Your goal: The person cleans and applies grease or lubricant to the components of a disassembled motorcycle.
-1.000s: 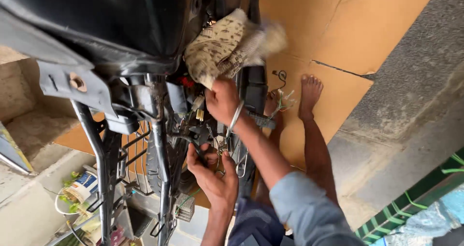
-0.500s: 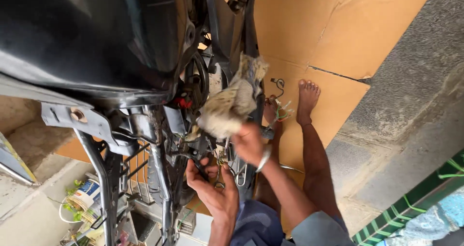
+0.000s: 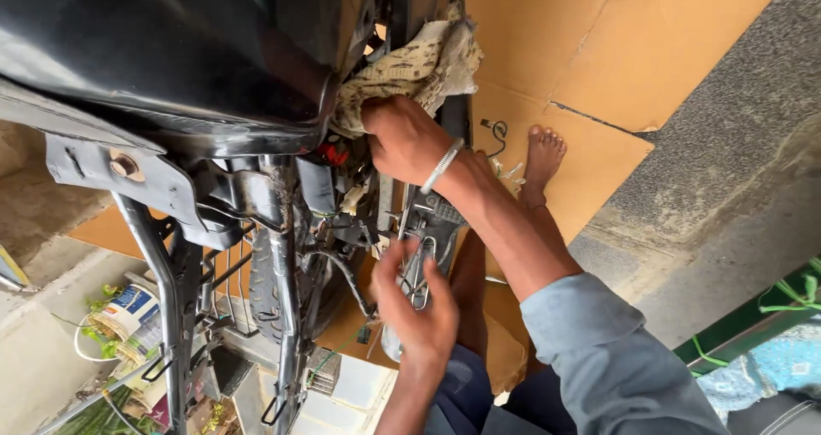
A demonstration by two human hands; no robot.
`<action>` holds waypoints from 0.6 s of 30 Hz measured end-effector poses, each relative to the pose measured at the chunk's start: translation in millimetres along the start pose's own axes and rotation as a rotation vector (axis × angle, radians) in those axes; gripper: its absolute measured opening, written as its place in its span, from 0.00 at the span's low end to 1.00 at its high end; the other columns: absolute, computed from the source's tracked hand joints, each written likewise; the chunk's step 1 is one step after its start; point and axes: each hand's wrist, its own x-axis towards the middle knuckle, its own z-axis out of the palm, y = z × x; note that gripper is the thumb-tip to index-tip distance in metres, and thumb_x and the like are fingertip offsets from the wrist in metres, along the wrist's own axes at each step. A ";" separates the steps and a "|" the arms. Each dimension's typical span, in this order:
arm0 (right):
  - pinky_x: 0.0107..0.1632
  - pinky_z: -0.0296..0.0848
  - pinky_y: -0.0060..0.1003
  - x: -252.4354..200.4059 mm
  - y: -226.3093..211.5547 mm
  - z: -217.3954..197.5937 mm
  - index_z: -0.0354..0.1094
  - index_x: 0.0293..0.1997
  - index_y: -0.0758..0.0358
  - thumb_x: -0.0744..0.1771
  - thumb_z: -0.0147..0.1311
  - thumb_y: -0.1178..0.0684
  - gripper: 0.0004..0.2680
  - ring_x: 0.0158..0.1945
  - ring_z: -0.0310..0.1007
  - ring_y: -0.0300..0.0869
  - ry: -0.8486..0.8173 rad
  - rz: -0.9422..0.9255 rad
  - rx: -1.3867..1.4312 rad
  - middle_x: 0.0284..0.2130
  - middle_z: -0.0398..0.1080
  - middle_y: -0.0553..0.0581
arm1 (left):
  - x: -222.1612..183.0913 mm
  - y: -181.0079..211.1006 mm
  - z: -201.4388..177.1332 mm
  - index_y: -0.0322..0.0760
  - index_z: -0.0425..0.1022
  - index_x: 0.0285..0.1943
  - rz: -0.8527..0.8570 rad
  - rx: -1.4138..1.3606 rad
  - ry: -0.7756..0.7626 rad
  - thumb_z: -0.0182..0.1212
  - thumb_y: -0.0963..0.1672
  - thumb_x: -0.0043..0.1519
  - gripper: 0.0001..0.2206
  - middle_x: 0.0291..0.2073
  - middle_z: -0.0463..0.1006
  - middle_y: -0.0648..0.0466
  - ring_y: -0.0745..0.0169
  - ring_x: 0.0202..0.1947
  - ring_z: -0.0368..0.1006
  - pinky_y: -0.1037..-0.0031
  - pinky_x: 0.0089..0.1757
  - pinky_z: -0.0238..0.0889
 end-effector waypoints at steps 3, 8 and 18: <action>0.37 0.77 0.44 -3.8 -0.7 -6.7 0.70 0.29 0.71 0.59 0.53 0.69 0.03 0.32 0.75 0.53 -0.088 0.028 -0.013 0.31 0.73 0.66 | 19.2 -8.1 33.4 0.29 0.56 0.71 -0.490 -0.489 -0.001 0.62 0.42 0.63 0.28 0.64 0.70 0.46 0.56 0.60 0.69 0.67 0.57 0.64; 0.35 0.74 0.46 -24.0 -15.5 -31.9 0.66 0.23 0.73 0.60 0.53 0.70 0.04 0.30 0.73 0.51 -0.249 0.124 -0.057 0.27 0.71 0.63 | 64.2 -8.2 39.9 0.29 0.63 0.65 -0.722 -0.740 0.203 0.61 0.47 0.64 0.24 0.59 0.74 0.46 0.54 0.58 0.72 0.64 0.57 0.70; 0.48 0.72 0.47 -63.7 -57.2 35.1 0.74 0.36 0.67 0.63 0.57 0.63 0.02 0.39 0.73 0.52 0.199 0.114 0.015 0.34 0.74 0.61 | 61.7 -20.1 37.3 0.25 0.75 0.53 -0.555 -0.747 0.305 0.55 0.44 0.72 0.12 0.45 0.80 0.46 0.62 0.42 0.75 0.71 0.43 0.71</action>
